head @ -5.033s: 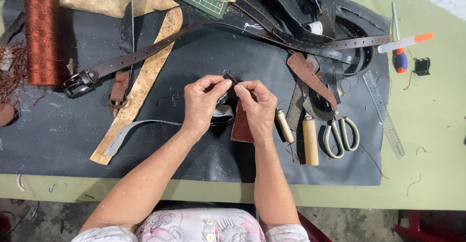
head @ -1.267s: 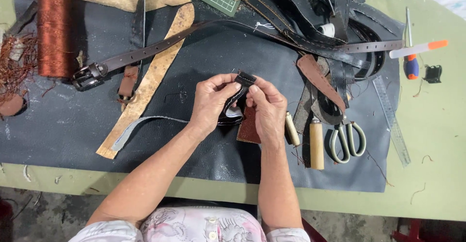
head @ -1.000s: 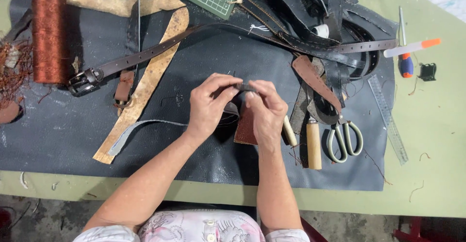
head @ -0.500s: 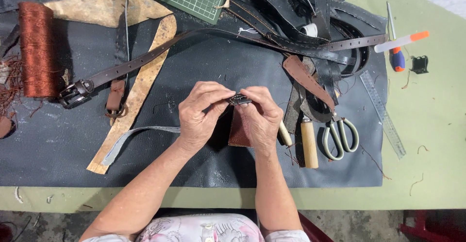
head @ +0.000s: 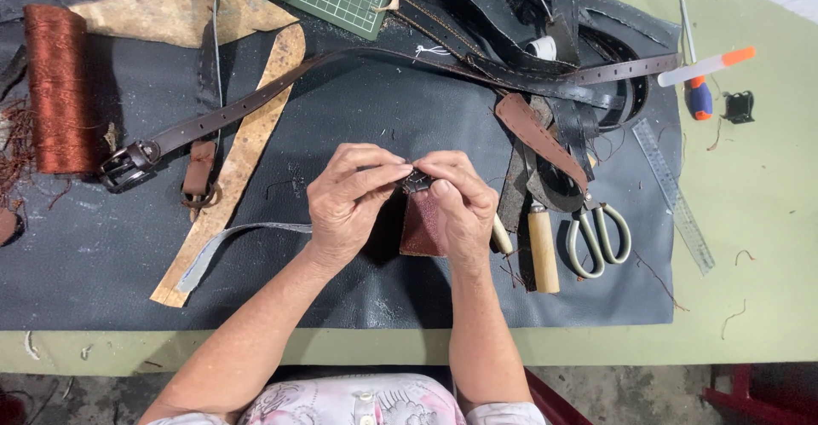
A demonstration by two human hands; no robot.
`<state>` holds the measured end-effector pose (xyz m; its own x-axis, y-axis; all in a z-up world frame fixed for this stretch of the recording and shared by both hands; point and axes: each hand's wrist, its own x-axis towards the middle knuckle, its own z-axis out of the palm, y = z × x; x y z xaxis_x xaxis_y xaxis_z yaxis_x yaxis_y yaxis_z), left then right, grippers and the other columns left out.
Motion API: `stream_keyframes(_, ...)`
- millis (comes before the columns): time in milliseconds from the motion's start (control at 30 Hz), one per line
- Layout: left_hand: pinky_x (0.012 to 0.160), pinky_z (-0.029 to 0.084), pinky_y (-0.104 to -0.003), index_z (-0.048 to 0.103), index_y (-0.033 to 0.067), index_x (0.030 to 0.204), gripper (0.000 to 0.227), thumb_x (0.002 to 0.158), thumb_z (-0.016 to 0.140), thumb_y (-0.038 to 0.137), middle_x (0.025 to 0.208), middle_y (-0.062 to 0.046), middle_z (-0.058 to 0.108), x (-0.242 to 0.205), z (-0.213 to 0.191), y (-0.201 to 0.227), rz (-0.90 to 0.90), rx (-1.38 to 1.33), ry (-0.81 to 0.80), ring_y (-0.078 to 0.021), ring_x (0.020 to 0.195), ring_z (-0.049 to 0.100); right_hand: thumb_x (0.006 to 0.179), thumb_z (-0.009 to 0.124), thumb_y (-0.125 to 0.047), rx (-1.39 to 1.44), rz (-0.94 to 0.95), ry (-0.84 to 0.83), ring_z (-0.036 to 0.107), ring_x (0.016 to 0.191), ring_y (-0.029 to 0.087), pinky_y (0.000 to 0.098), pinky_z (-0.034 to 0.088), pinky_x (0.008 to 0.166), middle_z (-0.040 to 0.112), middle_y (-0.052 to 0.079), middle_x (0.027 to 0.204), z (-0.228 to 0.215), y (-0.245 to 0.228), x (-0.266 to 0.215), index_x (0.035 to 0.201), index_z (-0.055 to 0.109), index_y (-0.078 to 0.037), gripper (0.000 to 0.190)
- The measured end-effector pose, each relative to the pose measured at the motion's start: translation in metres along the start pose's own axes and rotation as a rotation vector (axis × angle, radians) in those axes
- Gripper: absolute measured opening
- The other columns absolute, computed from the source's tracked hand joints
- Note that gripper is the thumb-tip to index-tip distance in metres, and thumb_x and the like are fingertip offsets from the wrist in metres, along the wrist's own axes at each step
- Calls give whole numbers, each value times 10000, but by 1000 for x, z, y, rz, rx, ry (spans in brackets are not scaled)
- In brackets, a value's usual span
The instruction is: Assembling a leather strap with a buckle using an awl for hole placement
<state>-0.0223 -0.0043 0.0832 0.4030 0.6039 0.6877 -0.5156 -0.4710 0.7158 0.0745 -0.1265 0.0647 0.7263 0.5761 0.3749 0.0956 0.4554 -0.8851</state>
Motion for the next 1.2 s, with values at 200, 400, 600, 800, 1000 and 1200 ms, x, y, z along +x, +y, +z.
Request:
stream_keyframes(200,818,574,-396,814,65,977,140,894,744,-23,994,-126,751,2,-2,-5,10,26,-7,-288,911,689,932,687,-78,-32,59,-39,638,964,215,310,633,730,645,245,1092,1,-6,2,1107,732,60,228)
stream_keyframes(400,800,573,-392,810,66,992,172,894,730,-50,990,-122,745,-2,-3,-11,-62,8,-67,-279,901,691,923,689,-51,32,148,-40,629,970,211,327,644,727,637,202,1063,-6,-3,3,1123,736,18,218)
stream_keyframes(600,764,563,-364,796,71,1072,216,919,701,-48,960,-121,727,-6,-5,-20,-250,-54,-210,-214,851,678,928,690,-8,21,220,-4,653,794,192,307,627,598,662,177,904,-15,10,6,1029,743,45,126)
stream_keyframes(800,738,546,-336,781,75,1113,212,939,697,-10,944,-115,729,-2,-9,-18,-367,-75,-260,-190,853,686,905,713,45,-137,179,52,685,729,185,306,636,533,700,180,855,-17,14,5,995,747,64,98)
stream_keyframes(1000,744,540,-280,790,89,1091,183,928,734,28,921,-81,737,-2,-11,-21,-508,-83,-281,-138,849,679,907,719,49,-269,141,25,692,736,183,303,649,537,708,164,852,-17,8,6,995,752,46,95)
stream_keyframes(1200,719,536,-261,793,81,1059,180,888,770,30,880,-76,746,-9,-14,-29,-624,-111,-278,-99,835,651,910,715,41,-305,200,4,681,754,157,295,658,545,714,142,867,-19,11,6,994,752,34,92)
